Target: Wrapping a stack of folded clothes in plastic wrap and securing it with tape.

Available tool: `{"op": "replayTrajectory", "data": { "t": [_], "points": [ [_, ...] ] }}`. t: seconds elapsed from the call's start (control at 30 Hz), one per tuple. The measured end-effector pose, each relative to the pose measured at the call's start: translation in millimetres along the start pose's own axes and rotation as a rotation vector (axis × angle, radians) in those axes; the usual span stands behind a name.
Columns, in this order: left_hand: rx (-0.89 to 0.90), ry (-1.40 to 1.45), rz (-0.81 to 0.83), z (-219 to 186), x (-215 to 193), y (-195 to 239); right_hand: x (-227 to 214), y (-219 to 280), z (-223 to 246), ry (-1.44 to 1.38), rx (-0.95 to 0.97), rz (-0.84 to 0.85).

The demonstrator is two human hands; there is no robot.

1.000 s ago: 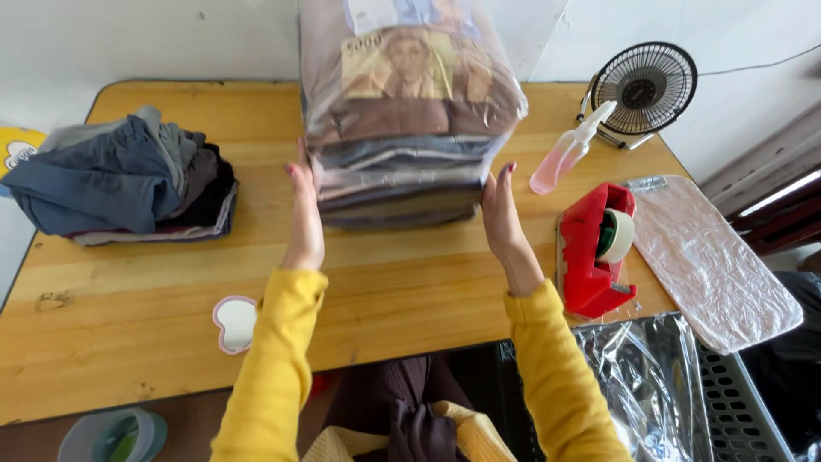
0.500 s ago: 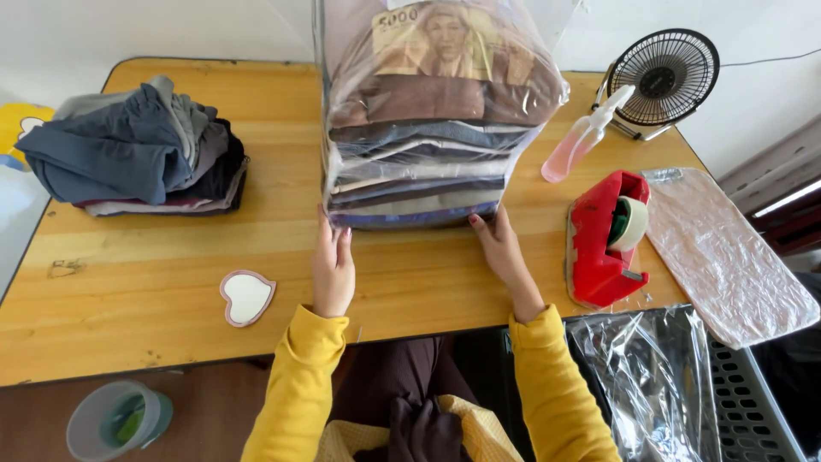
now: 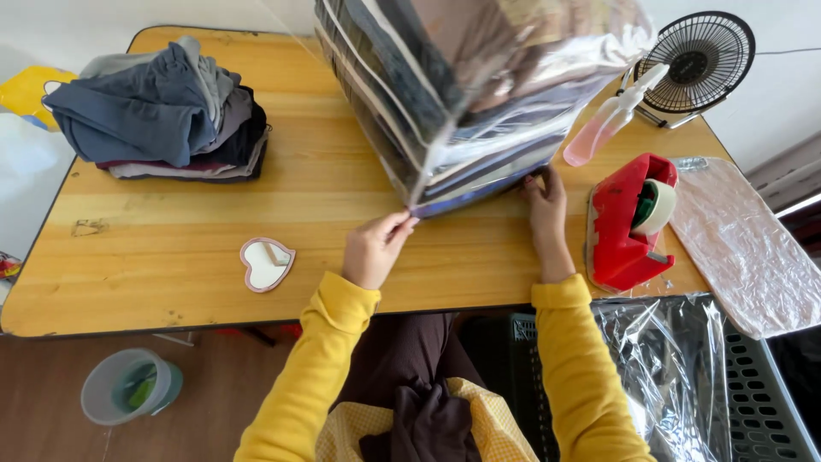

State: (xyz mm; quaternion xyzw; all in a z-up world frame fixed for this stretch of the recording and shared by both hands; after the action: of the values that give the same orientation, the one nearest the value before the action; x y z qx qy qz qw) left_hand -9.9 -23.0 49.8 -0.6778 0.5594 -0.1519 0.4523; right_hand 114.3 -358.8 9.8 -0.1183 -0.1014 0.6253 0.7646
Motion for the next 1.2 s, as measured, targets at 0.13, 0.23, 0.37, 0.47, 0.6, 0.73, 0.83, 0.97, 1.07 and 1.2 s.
{"op": "replayTrajectory", "data": {
  "t": [0.13,0.23,0.37,0.47,0.6,0.73,0.83,0.97,1.07,1.2],
  "points": [
    [0.005,0.031,0.015,-17,5,-8,-13,-7,-3,-0.146,0.146,0.026],
    [0.043,0.004,-0.121,-25,-3,-14,-10,-6,3,-0.189,0.178,0.062],
    [0.089,-0.127,-0.057,-14,4,-9,-6,1,9,-0.116,0.17,0.03],
    [0.045,-0.194,-0.038,-14,2,-12,-10,12,15,-0.041,0.152,0.008],
    [-0.102,-0.112,-0.223,14,0,-4,-21,13,-2,0.008,0.157,-0.024],
    [-0.078,0.209,-0.298,9,-9,-11,-3,26,9,-0.078,0.133,0.031],
    [-0.091,0.148,-0.336,18,-10,-12,12,35,32,-0.065,0.061,0.094],
    [-0.298,0.186,-0.35,49,-4,-5,13,36,45,0.121,0.03,0.027],
    [-0.34,0.174,-0.331,60,-4,-1,12,35,42,0.138,0.033,0.01],
    [-0.32,0.239,-0.34,39,-11,-7,11,39,43,0.095,0.054,0.008]
  ]
}}
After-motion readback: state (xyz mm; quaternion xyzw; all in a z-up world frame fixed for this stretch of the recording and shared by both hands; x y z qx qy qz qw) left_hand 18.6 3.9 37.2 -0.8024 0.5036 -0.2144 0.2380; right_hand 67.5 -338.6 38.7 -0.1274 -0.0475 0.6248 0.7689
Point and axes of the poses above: each hand's wrist, its own y-axis away from the middle knuckle, its own x-axis out of the palm, z = x × y, the point moved 3 cm from there along -y, towards the middle knuckle, and after that the axes turned 7 degrees about x, right-handed, at the moved point
